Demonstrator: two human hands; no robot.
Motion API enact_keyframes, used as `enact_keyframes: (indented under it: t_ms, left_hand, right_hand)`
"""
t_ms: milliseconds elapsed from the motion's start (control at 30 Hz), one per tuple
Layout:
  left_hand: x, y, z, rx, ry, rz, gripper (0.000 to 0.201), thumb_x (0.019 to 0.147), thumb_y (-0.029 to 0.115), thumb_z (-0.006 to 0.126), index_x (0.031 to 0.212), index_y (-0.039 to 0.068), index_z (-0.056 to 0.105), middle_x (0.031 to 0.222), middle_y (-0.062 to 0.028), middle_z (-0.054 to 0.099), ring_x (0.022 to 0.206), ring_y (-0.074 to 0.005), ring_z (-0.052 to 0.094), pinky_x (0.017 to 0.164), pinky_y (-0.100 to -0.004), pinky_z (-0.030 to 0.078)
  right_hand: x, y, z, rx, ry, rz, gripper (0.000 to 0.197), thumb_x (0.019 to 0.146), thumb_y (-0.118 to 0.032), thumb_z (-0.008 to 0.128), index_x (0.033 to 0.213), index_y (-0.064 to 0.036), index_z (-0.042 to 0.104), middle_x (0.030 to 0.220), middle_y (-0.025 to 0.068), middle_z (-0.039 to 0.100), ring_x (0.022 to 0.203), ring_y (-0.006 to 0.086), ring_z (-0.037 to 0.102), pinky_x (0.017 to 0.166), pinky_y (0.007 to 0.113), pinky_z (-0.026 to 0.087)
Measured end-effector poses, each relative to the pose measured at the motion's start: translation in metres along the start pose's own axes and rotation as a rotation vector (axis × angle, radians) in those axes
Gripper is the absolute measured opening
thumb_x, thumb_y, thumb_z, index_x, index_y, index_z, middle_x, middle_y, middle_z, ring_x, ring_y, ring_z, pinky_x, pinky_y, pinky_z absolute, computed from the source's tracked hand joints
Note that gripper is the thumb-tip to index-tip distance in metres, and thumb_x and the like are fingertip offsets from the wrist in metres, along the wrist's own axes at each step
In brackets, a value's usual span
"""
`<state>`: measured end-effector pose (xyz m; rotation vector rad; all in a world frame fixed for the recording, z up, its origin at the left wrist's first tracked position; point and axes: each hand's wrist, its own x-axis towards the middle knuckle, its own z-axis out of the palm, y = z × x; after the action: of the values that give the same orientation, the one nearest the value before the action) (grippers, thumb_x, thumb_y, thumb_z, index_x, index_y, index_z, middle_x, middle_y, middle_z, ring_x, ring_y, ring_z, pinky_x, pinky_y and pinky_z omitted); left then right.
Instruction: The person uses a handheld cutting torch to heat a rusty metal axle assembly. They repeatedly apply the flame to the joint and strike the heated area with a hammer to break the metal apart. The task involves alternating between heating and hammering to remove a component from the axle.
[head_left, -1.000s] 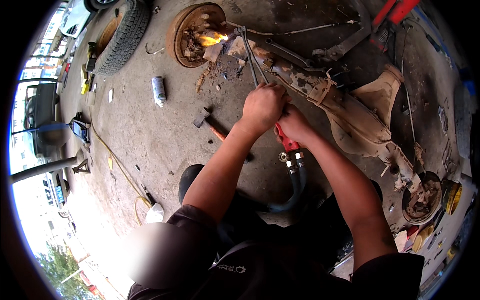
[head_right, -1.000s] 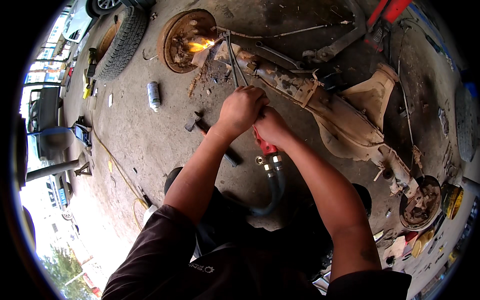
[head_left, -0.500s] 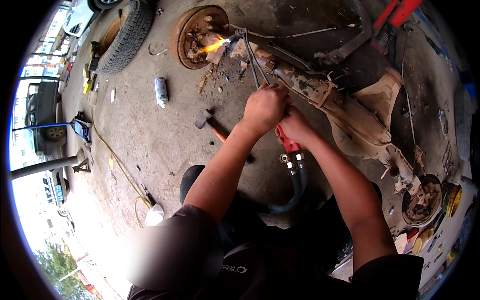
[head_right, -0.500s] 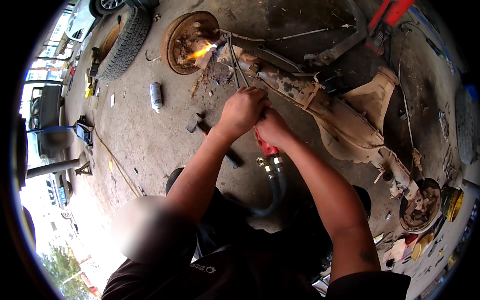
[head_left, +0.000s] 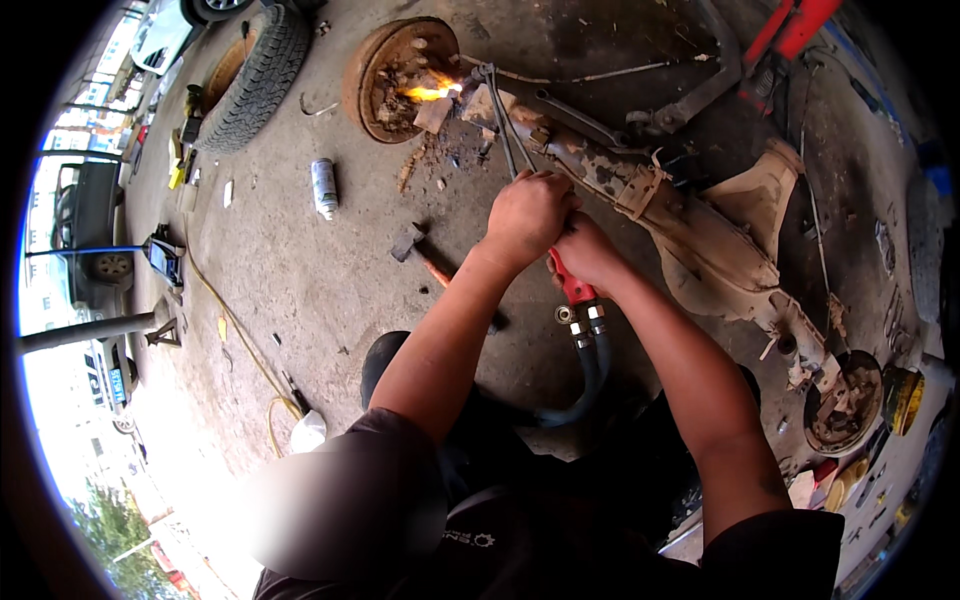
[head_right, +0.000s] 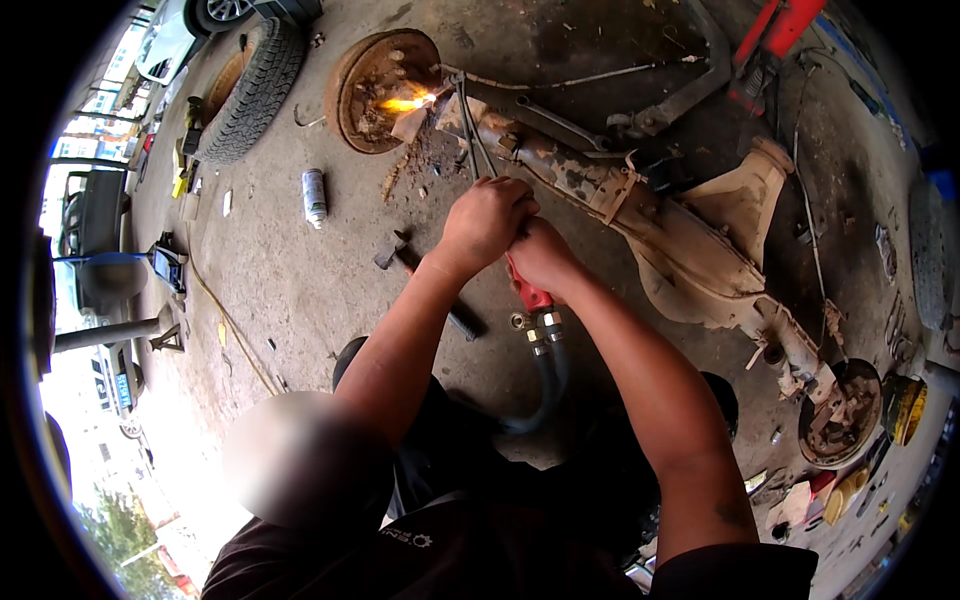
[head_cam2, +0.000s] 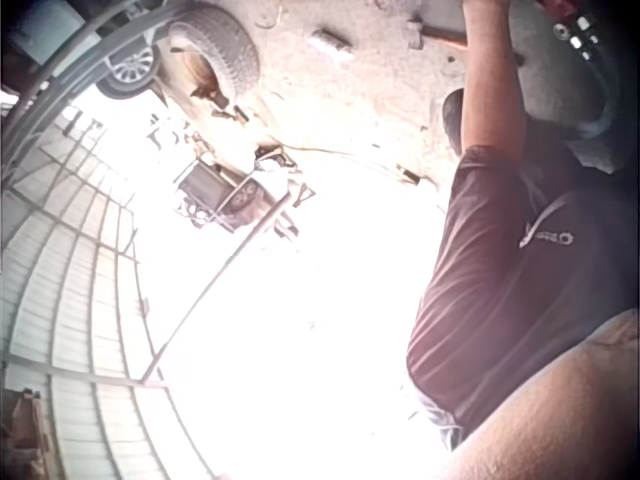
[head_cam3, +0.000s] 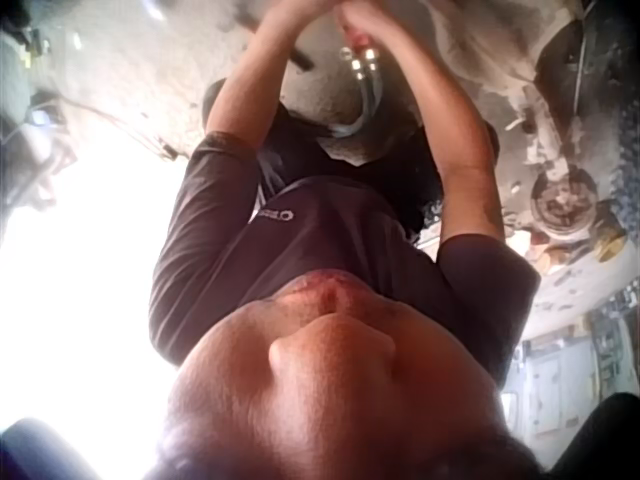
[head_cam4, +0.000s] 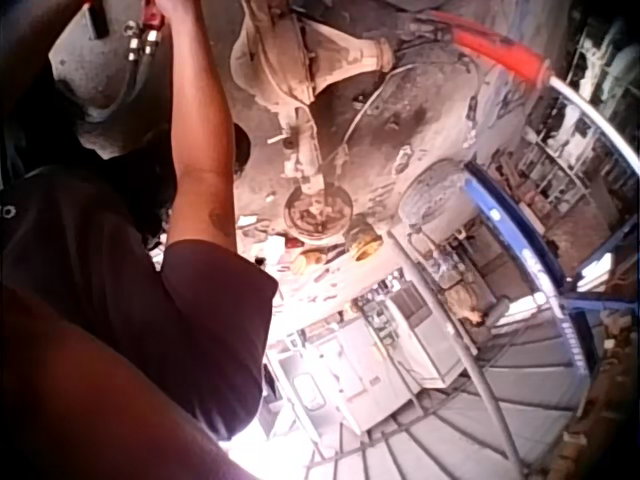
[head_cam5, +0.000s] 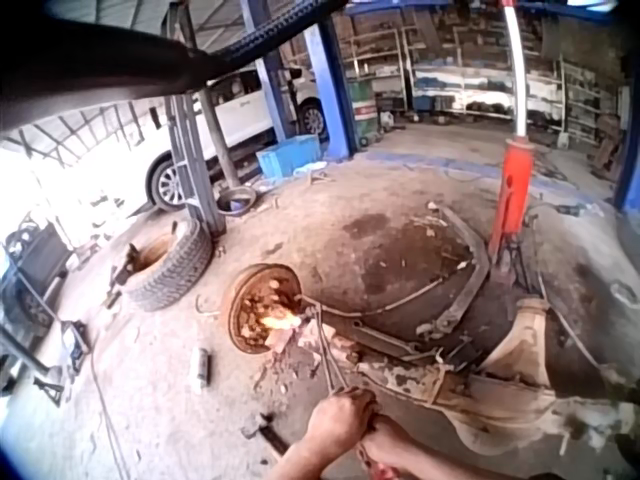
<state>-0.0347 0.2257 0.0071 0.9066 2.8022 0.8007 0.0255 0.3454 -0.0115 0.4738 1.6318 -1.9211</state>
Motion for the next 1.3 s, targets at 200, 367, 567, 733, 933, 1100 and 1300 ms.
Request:
enact_keyframes:
  t_ms: [200,367,567,733,933,1100,1300]
  left_hand:
    - [-0.0013,-0.0027,0.0011,0.005,0.003,-0.004,0.019,0.090,0.024,0.067,0.093,0.006,0.067,0.098,-0.0130,0.069,0.099,-0.0369,0.063,0.086,-0.0466,0.051]
    - [0.0001,-0.0006,-0.0009,-0.007,-0.001,0.004,0.019,0.090,0.024,0.067,0.093,0.006,0.067,0.098,-0.0132,0.069,0.099,-0.0370,0.063,0.087,-0.0465,0.051]
    - [-0.0019,-0.0014,-0.0001,-0.007,0.003,0.006,0.019,0.089,0.024,0.067,0.093,0.006,0.067,0.098,-0.0134,0.069,0.099,-0.0372,0.062,0.086,-0.0464,0.051]
    - [-0.0006,-0.0030,0.0001,-0.009,0.015,0.014,0.018,0.090,0.024,0.067,0.093,0.006,0.067,0.098,-0.0137,0.069,0.100,-0.0372,0.062,0.086,-0.0466,0.051]
    - [-0.0006,-0.0022,-0.0005,-0.004,0.006,-0.010,0.018,0.090,0.024,0.067,0.093,0.006,0.067,0.097,-0.0145,0.068,0.100,-0.0379,0.062,0.086,-0.0473,0.051]
    - [-0.0006,-0.0023,0.0013,-0.001,0.016,-0.013,0.018,0.089,0.024,0.067,0.092,0.006,0.067,0.096,-0.0150,0.068,0.099,-0.0381,0.062,0.086,-0.0475,0.051]
    - [0.0003,-0.0039,0.0029,-0.002,0.022,-0.001,0.019,0.088,0.024,0.068,0.090,0.005,0.068,0.095,-0.0151,0.069,0.097,-0.0379,0.063,0.085,-0.0473,0.051]
  right_hand:
    - [0.0022,0.0023,0.0016,-0.013,-0.004,0.009,0.013,0.101,-0.014,0.046,0.101,-0.0016,0.049,0.067,0.0074,0.056,0.050,0.0180,0.057,0.043,0.035,0.048]
    - [0.0027,0.0031,0.0000,-0.010,-0.007,0.007,0.012,0.101,-0.013,0.045,0.099,-0.0016,0.050,0.067,0.0075,0.057,0.050,0.0181,0.057,0.043,0.035,0.047]
    - [0.0016,0.0007,0.0014,-0.039,0.003,0.010,0.012,0.100,-0.013,0.046,0.098,-0.0018,0.050,0.067,0.0077,0.057,0.050,0.0182,0.057,0.043,0.035,0.048]
    - [0.0026,0.0004,0.0018,-0.048,0.006,-0.006,0.012,0.100,-0.013,0.046,0.098,-0.0019,0.050,0.067,0.0078,0.057,0.050,0.0184,0.057,0.043,0.035,0.048]
    - [0.0043,0.0013,0.0024,-0.039,0.012,-0.012,0.013,0.100,-0.013,0.045,0.098,-0.0019,0.051,0.068,0.0081,0.057,0.050,0.0191,0.057,0.043,0.036,0.048]
    - [0.0009,-0.0021,0.0018,-0.035,0.013,0.003,0.013,0.100,-0.015,0.046,0.098,-0.0023,0.051,0.068,0.0087,0.058,0.050,0.0197,0.057,0.043,0.036,0.047]
    - [-0.0016,-0.0035,0.0019,-0.035,0.013,0.020,0.014,0.100,-0.015,0.046,0.098,-0.0022,0.051,0.068,0.0086,0.058,0.049,0.0197,0.057,0.042,0.036,0.047]
